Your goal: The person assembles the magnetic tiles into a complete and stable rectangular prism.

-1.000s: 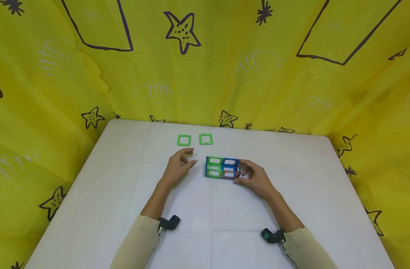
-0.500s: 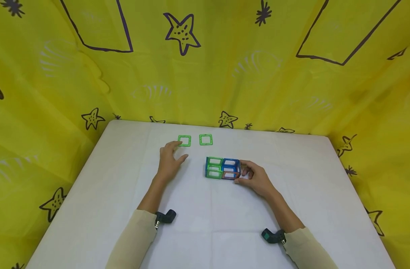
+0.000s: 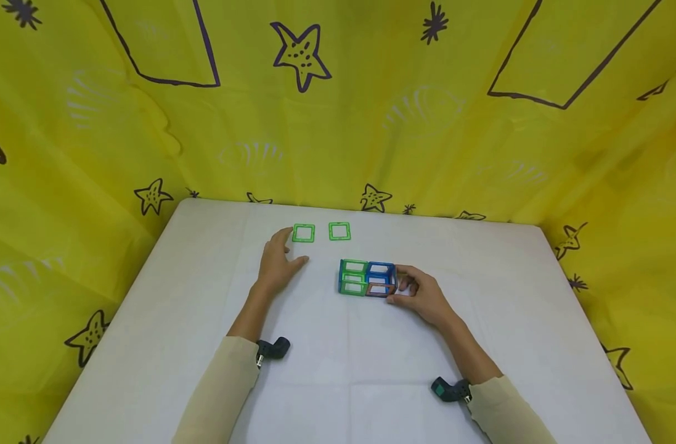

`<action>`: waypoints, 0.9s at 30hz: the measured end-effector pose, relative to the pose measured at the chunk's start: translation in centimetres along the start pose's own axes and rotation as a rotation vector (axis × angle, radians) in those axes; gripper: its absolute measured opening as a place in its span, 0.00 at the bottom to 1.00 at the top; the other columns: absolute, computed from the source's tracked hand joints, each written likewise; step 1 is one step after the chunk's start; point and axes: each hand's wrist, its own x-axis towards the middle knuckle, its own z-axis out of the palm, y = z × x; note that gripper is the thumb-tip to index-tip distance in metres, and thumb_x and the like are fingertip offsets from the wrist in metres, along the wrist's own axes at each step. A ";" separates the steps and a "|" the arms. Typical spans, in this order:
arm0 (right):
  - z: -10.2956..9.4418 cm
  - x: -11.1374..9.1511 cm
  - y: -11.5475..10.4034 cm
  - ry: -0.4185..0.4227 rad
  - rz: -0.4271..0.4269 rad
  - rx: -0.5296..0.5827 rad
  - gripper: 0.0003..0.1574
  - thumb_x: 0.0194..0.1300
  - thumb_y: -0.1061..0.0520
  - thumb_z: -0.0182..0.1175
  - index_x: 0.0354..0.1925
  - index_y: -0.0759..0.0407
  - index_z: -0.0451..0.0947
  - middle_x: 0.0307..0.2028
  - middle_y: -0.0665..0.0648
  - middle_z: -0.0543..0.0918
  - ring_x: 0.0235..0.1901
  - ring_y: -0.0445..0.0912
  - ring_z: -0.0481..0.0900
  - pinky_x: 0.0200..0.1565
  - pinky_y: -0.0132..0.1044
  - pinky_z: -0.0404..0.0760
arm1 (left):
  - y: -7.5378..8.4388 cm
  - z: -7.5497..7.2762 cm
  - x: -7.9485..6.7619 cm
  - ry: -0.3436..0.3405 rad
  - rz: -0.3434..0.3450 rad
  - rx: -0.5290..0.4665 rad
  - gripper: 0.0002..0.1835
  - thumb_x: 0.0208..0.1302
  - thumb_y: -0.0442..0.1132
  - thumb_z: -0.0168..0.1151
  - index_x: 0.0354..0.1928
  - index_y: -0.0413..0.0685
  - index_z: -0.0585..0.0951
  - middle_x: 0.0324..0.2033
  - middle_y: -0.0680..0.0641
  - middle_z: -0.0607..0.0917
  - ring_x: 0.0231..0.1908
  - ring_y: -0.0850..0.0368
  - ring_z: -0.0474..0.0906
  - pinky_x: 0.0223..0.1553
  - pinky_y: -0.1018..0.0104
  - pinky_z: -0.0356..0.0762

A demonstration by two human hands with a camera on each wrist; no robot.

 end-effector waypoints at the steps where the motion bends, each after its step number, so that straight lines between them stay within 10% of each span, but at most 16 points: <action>1: 0.0 0.0 0.0 0.001 -0.001 0.001 0.45 0.57 0.58 0.82 0.69 0.64 0.75 0.37 0.57 0.79 0.33 0.49 0.70 0.34 0.34 0.70 | 0.0 0.0 0.1 -0.003 -0.003 0.016 0.44 0.65 0.41 0.75 0.79 0.44 0.64 0.74 0.42 0.68 0.54 0.44 0.73 0.57 0.50 0.74; 8: -0.1 0.0 0.2 0.004 -0.010 0.013 0.45 0.57 0.58 0.82 0.69 0.64 0.75 0.38 0.58 0.80 0.33 0.49 0.70 0.34 0.34 0.70 | 0.1 -0.3 1.3 -0.033 -0.002 0.153 0.45 0.66 0.44 0.74 0.80 0.44 0.62 0.77 0.41 0.65 0.60 0.41 0.75 0.64 0.48 0.71; 13: 0.0 0.0 0.2 -0.001 -0.011 0.016 0.44 0.57 0.59 0.82 0.69 0.64 0.75 0.37 0.59 0.80 0.33 0.50 0.70 0.34 0.34 0.70 | 0.2 -0.7 2.2 -0.074 0.015 0.193 0.46 0.68 0.44 0.72 0.82 0.43 0.59 0.81 0.41 0.59 0.79 0.43 0.55 0.77 0.48 0.54; 27: -0.1 -0.1 0.0 -0.002 -0.009 0.015 0.44 0.56 0.59 0.82 0.68 0.64 0.76 0.37 0.58 0.79 0.33 0.50 0.71 0.34 0.34 0.70 | 0.5 -0.9 3.8 -0.139 0.051 0.218 0.43 0.69 0.43 0.72 0.81 0.42 0.62 0.80 0.42 0.61 0.79 0.45 0.55 0.77 0.50 0.54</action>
